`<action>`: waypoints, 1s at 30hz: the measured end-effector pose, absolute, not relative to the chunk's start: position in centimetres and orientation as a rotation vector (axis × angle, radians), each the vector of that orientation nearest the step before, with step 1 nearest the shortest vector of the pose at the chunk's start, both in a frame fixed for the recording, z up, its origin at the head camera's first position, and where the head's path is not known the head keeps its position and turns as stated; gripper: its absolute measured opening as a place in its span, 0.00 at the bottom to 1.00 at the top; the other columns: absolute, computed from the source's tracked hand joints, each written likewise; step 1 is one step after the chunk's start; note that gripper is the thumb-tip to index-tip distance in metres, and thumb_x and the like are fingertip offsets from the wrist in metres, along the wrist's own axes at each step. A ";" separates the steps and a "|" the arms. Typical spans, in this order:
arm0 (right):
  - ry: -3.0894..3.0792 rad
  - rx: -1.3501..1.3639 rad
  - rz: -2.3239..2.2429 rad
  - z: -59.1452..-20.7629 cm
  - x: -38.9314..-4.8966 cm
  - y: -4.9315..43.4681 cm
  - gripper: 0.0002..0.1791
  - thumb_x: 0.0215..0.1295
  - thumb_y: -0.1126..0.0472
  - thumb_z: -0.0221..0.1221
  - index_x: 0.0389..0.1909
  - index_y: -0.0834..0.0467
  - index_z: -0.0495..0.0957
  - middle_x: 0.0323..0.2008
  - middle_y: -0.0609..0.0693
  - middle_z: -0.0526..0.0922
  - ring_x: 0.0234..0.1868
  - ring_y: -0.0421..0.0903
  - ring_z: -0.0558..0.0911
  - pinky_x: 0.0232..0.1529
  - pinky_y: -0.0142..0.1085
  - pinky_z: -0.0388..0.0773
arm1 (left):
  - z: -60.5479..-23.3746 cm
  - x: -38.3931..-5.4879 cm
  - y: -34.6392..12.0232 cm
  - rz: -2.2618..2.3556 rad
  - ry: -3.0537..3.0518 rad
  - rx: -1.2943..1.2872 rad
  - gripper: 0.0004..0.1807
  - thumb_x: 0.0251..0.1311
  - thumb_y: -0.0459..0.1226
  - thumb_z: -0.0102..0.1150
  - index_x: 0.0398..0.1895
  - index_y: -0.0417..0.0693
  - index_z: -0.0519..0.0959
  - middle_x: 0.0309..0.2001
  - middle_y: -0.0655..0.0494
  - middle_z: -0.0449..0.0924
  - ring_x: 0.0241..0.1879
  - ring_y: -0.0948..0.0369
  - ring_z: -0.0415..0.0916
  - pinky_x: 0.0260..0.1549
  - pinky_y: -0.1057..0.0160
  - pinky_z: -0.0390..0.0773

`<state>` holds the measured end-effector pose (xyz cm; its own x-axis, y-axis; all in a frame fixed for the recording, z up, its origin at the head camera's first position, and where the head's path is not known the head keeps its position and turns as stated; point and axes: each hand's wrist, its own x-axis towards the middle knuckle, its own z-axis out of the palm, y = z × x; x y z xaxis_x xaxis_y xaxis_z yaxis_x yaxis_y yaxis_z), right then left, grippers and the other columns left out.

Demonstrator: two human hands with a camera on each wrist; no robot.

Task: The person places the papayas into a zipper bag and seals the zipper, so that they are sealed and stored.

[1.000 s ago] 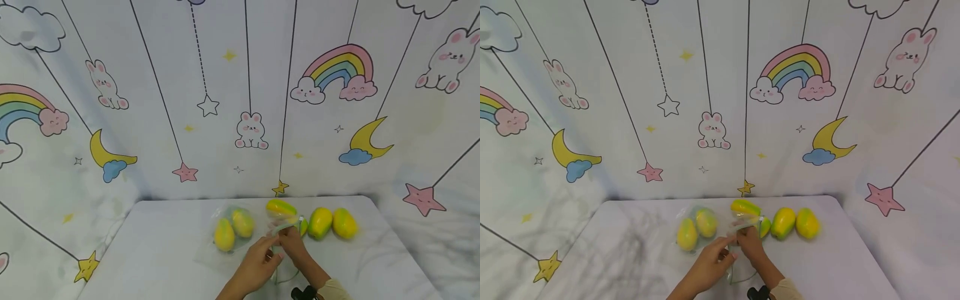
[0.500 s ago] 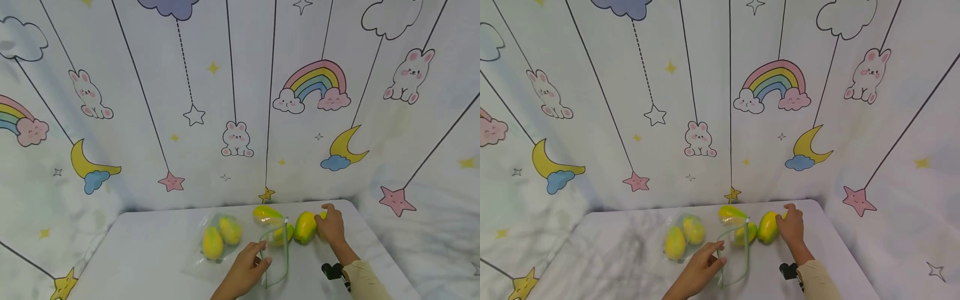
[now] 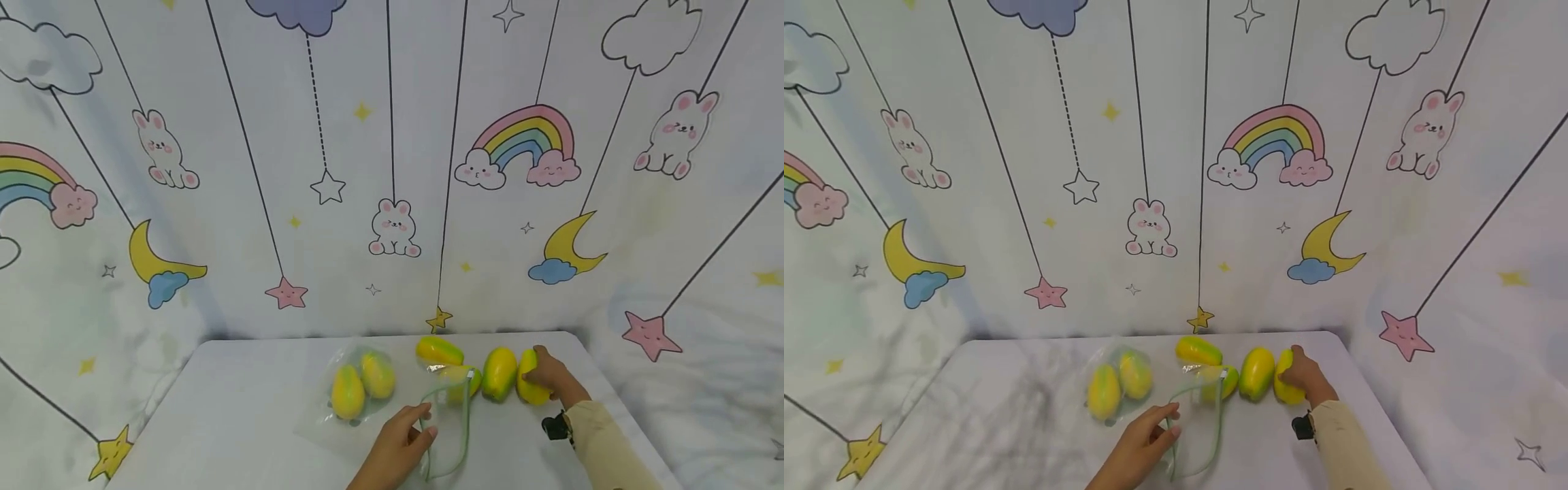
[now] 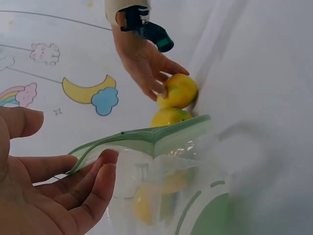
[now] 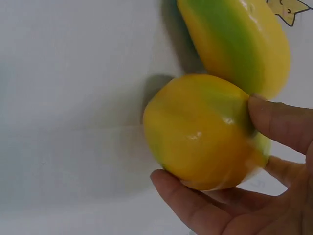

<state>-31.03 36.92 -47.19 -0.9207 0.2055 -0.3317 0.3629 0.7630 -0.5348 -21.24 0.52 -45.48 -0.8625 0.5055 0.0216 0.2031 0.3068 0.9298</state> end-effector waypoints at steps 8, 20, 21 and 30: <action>2.556 0.514 -1.047 -48.2 -30.0 36.0 0.45 0.66 0.68 0.57 0.75 0.63 0.39 0.62 0.80 0.53 0.52 0.74 0.70 0.35 0.57 0.83 | -46.5 -21.0 0.2 1.622 2.283 0.642 0.28 0.71 0.46 0.53 0.66 0.37 0.70 0.52 0.54 0.76 0.33 0.72 0.73 0.34 0.71 0.77; 2.571 0.490 -1.142 -47.8 -29.3 36.7 0.45 0.64 0.67 0.57 0.75 0.62 0.39 0.64 0.78 0.51 0.50 0.73 0.70 0.32 0.54 0.83 | -46.3 -21.0 1.1 1.648 2.291 0.635 0.27 0.70 0.45 0.53 0.66 0.38 0.71 0.51 0.55 0.77 0.32 0.73 0.73 0.33 0.72 0.76; 2.568 0.491 -1.153 -48.0 -29.2 36.7 0.45 0.64 0.67 0.57 0.75 0.62 0.39 0.63 0.78 0.51 0.50 0.72 0.70 0.32 0.53 0.84 | -46.4 -21.0 1.2 1.644 2.293 0.633 0.27 0.70 0.45 0.54 0.65 0.37 0.71 0.51 0.54 0.78 0.32 0.73 0.73 0.33 0.72 0.76; 2.636 0.475 -1.223 -48.7 -28.9 36.3 0.46 0.64 0.65 0.56 0.75 0.62 0.38 0.63 0.79 0.52 0.46 0.68 0.72 0.30 0.49 0.84 | -46.9 -20.9 1.6 1.716 2.296 0.709 0.27 0.70 0.43 0.53 0.64 0.33 0.71 0.50 0.51 0.77 0.32 0.73 0.75 0.33 0.72 0.78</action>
